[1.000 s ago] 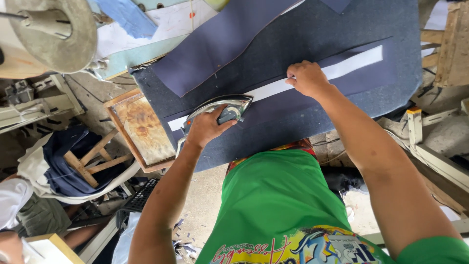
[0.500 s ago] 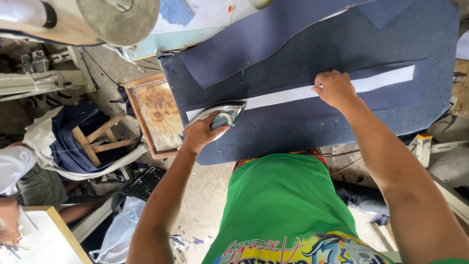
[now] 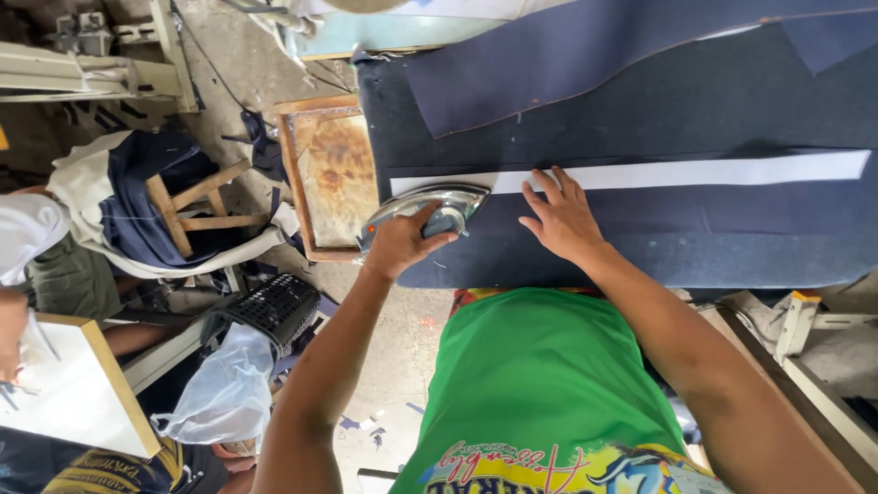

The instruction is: The person cuts a white fabric strip using scissors and then irons a dark blue fabric piece on an ironing board. They place the white strip onto the blue fabric and iron it to secure it in place.

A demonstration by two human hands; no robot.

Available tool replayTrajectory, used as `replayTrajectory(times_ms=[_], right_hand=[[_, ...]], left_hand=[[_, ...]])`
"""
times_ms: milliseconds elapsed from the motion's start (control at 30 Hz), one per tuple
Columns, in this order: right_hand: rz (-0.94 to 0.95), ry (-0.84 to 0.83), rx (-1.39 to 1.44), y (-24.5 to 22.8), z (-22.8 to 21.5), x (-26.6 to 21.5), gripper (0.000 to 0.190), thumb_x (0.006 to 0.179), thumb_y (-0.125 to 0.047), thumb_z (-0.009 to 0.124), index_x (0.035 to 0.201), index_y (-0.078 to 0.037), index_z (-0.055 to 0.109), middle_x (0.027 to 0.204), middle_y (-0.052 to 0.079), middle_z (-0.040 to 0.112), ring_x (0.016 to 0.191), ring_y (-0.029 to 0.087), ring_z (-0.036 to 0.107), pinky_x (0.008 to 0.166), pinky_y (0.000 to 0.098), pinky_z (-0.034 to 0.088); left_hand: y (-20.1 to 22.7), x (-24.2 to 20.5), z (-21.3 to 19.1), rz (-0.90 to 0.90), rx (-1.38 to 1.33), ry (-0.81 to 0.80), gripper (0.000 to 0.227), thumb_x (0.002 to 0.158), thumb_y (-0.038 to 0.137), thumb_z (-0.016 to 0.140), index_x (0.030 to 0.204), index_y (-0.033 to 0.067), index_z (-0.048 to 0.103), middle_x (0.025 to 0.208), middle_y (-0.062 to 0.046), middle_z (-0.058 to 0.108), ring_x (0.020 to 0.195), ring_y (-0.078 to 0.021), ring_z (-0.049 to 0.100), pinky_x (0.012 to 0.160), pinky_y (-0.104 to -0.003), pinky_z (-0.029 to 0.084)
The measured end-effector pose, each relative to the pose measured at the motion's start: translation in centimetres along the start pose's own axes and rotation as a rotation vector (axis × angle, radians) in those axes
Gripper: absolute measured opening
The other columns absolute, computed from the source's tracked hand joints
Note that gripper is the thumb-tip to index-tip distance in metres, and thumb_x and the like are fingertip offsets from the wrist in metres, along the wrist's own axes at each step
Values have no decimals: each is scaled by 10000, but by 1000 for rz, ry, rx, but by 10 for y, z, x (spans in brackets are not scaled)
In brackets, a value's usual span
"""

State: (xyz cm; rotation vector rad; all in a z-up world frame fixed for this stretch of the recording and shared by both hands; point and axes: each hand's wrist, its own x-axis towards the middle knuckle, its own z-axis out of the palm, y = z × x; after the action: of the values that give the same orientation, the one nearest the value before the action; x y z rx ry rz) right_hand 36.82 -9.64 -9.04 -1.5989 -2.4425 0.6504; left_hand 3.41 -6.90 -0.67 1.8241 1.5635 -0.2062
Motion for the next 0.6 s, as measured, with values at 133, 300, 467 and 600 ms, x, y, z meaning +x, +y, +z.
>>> replayTrajectory(times_ms=[133,300,467,600], right_hand=[[22,-132,-18,0,-2,3,625,1070,-539,559,1541,-130,601,1614,137,412,1552,469,306,1189,577,372],[59,-176,-53,-5,-6,5,667,1072,-586,525,1562,-139,588,1639,136,392,1580,457,265,1217,576,359],[54,-182,-60,-6,-6,4,686,1065,-602,520,1563,-134,583,1625,144,392,1581,465,259,1212,583,370],[45,-142,-65,-4,0,3,695,1055,-609,532,1550,-127,599,1613,150,408,1581,468,267,1215,586,362]], left_hand=[[-16,-29,-10,-59,-50,10,746,839,781,684,1418,310,679,795,-233,757,825,-472,759,770,-562,601],[-38,-44,-12,-128,-117,32,768,870,760,679,1450,256,663,831,-241,765,845,-473,758,780,-565,596],[-54,-45,-17,-150,-100,71,783,862,776,684,1458,269,659,873,-238,773,886,-466,756,818,-577,587],[-60,-40,-23,-159,-130,96,822,848,793,692,1467,253,653,891,-229,779,895,-464,756,811,-574,583]])
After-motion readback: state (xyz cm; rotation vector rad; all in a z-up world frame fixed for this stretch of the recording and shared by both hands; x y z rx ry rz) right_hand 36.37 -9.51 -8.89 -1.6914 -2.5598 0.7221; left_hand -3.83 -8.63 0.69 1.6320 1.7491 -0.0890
